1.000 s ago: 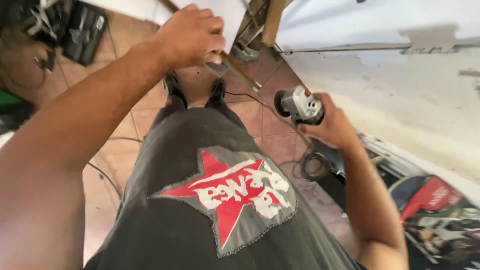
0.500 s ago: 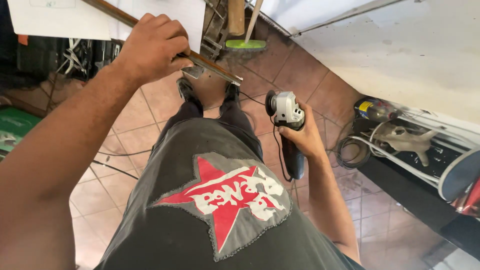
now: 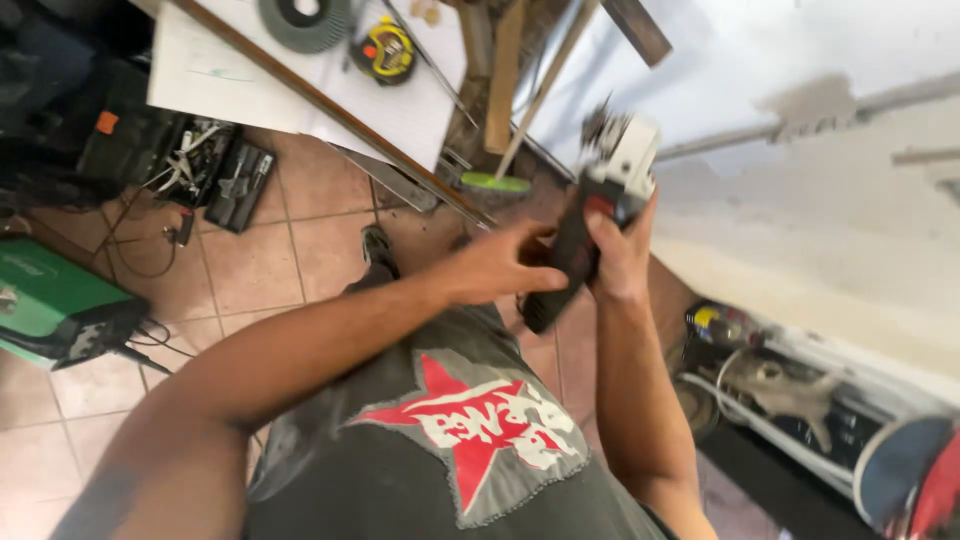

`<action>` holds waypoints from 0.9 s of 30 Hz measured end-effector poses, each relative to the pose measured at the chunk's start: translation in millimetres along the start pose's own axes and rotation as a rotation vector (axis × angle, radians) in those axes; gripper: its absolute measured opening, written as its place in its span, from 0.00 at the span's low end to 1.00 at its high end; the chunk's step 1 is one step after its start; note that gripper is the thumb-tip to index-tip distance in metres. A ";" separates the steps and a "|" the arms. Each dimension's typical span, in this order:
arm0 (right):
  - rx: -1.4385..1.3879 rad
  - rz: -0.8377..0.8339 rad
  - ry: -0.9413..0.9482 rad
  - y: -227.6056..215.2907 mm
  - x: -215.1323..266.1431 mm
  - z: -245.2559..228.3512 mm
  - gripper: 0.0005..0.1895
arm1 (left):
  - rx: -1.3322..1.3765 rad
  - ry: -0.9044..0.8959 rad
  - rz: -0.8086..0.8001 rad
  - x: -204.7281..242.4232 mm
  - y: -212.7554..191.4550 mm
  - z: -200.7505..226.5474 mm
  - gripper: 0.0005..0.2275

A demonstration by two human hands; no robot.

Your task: Measuring, cutting with an angle grinder, and welding metal bars to construct a frame.

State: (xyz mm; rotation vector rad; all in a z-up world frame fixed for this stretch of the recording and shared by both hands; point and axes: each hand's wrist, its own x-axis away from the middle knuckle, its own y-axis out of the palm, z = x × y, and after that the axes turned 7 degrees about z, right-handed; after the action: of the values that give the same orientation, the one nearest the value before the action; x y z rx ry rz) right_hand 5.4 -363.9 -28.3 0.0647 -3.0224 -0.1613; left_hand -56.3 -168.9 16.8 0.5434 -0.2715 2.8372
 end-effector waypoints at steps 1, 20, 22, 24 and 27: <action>-0.091 -0.018 -0.025 24.9 -6.6 -17.9 0.52 | 0.168 0.005 0.096 -7.3 11.1 -6.7 0.39; 1.484 -0.407 -0.593 251.3 -42.9 64.2 0.17 | -0.173 -0.175 0.700 163.9 -241.3 -91.7 0.34; 1.416 -0.360 -0.403 252.9 -25.0 41.1 0.18 | -0.177 -0.175 0.670 167.6 -251.2 -95.7 0.35; 1.333 -0.282 -0.225 237.0 -8.4 20.5 0.20 | -0.194 -0.155 0.633 163.5 -259.2 -100.4 0.36; 1.096 -0.005 0.074 188.9 29.9 -5.8 0.21 | -0.226 -0.186 0.626 149.4 -268.0 -99.4 0.37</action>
State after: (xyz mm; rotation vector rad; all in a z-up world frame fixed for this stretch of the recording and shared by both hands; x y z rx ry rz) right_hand -30.5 -178.2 1.3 0.1561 -2.6313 1.4246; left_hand -153.1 138.8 19.7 0.7845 -0.9313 3.2701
